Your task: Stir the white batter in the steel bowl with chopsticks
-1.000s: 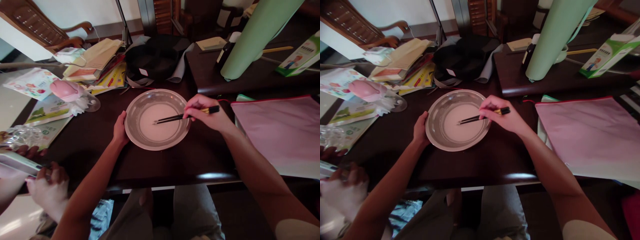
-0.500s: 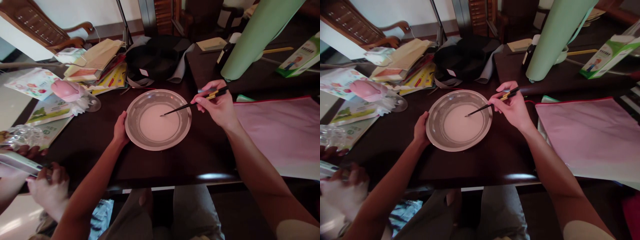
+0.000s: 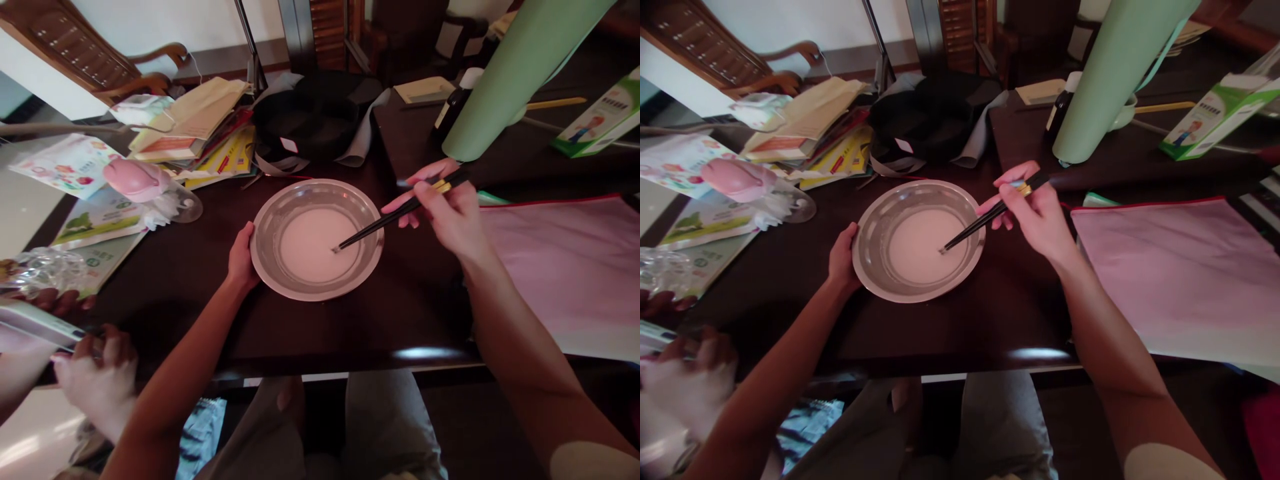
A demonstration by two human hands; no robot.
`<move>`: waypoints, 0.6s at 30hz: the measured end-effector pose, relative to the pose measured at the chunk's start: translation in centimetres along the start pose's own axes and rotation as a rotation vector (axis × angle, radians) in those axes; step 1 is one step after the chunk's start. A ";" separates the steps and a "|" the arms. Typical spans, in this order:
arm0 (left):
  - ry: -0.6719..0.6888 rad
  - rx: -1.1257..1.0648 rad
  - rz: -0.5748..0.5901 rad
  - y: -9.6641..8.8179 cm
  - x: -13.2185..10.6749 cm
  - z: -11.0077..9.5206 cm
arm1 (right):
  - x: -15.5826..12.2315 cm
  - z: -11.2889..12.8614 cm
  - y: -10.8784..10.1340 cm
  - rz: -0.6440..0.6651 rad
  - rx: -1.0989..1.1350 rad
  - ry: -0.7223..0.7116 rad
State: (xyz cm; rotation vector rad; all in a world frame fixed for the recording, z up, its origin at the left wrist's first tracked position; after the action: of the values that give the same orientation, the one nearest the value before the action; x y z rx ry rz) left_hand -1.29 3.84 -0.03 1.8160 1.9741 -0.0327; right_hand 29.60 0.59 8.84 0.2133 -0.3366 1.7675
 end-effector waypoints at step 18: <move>0.006 -0.009 -0.009 0.0 -0.1 -0.1 | 0.2 -0.6 1.2 0.095 -0.072 0.023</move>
State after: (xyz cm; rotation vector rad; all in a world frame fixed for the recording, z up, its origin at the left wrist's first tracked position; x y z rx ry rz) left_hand -1.30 3.78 0.08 1.8040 1.9828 -0.0214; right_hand 28.41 0.75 8.16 0.1275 -0.3983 1.8468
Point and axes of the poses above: each hand's wrist, its own x-axis towards the middle knuckle, its own y-axis out of the palm, z = x × y, the point moved 5 cm from there along x, towards the middle knuckle, and after that the axes turned 12 degrees about z, right-handed, at the moved point
